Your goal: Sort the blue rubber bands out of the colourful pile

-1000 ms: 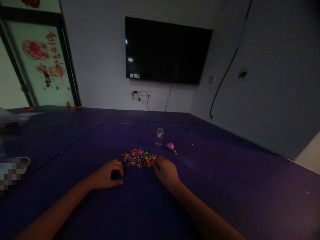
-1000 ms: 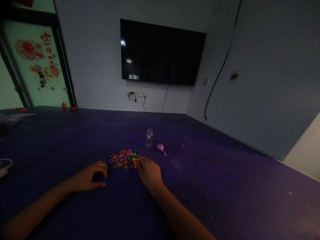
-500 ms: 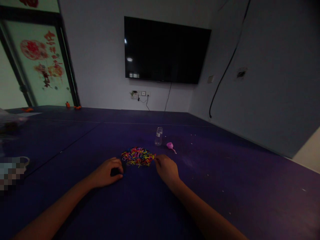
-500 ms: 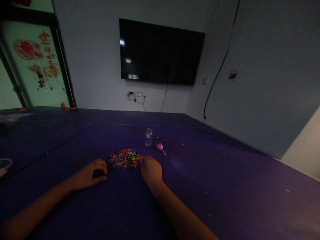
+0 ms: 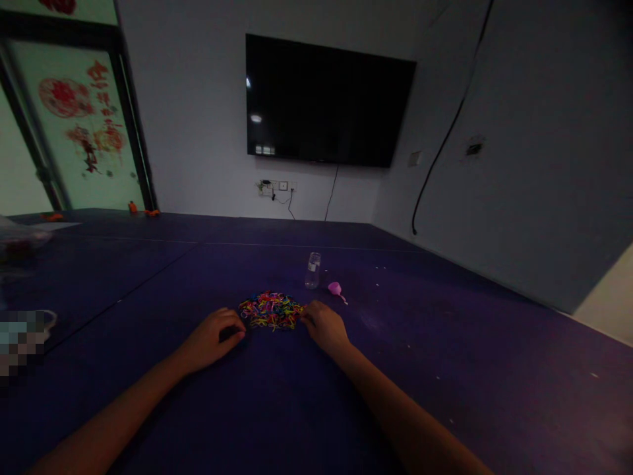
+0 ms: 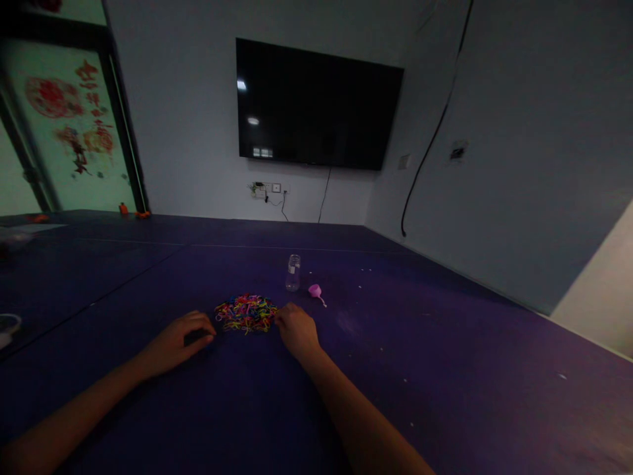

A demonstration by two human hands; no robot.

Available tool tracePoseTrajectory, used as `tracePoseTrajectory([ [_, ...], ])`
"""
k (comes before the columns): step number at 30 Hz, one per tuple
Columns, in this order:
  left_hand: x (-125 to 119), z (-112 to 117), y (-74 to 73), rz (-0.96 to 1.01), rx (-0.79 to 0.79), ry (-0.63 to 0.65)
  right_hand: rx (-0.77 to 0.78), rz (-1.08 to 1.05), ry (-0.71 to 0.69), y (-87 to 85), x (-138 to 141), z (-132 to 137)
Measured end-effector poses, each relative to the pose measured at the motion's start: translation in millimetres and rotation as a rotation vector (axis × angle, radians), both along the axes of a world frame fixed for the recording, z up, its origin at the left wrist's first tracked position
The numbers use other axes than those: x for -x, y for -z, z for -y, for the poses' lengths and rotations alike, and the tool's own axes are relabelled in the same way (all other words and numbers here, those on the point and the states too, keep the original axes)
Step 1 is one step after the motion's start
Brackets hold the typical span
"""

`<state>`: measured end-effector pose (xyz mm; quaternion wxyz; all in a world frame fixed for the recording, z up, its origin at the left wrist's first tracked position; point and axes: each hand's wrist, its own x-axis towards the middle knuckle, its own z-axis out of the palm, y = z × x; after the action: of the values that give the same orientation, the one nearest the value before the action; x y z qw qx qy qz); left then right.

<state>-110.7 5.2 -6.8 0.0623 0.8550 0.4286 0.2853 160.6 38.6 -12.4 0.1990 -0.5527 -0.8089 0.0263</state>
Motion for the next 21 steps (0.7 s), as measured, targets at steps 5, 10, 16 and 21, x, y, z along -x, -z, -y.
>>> tracePoseTrajectory([
  [5,0.2,-2.9,1.5,0.016,-0.114,-0.086,0.015,0.025,-0.001,1.0,2.5,-2.1],
  [10,0.4,-4.1,3.9,-0.006,-0.161,-0.099,0.027,0.089,0.025,0.5,6.1,-3.5],
  [16,0.6,-3.8,3.8,-0.006,-0.131,-0.094,0.025,0.103,0.037,1.2,5.7,-4.8],
  [21,0.9,-3.4,3.9,-0.005,-0.127,-0.095,0.017,0.053,0.072,3.1,2.3,-7.6],
])
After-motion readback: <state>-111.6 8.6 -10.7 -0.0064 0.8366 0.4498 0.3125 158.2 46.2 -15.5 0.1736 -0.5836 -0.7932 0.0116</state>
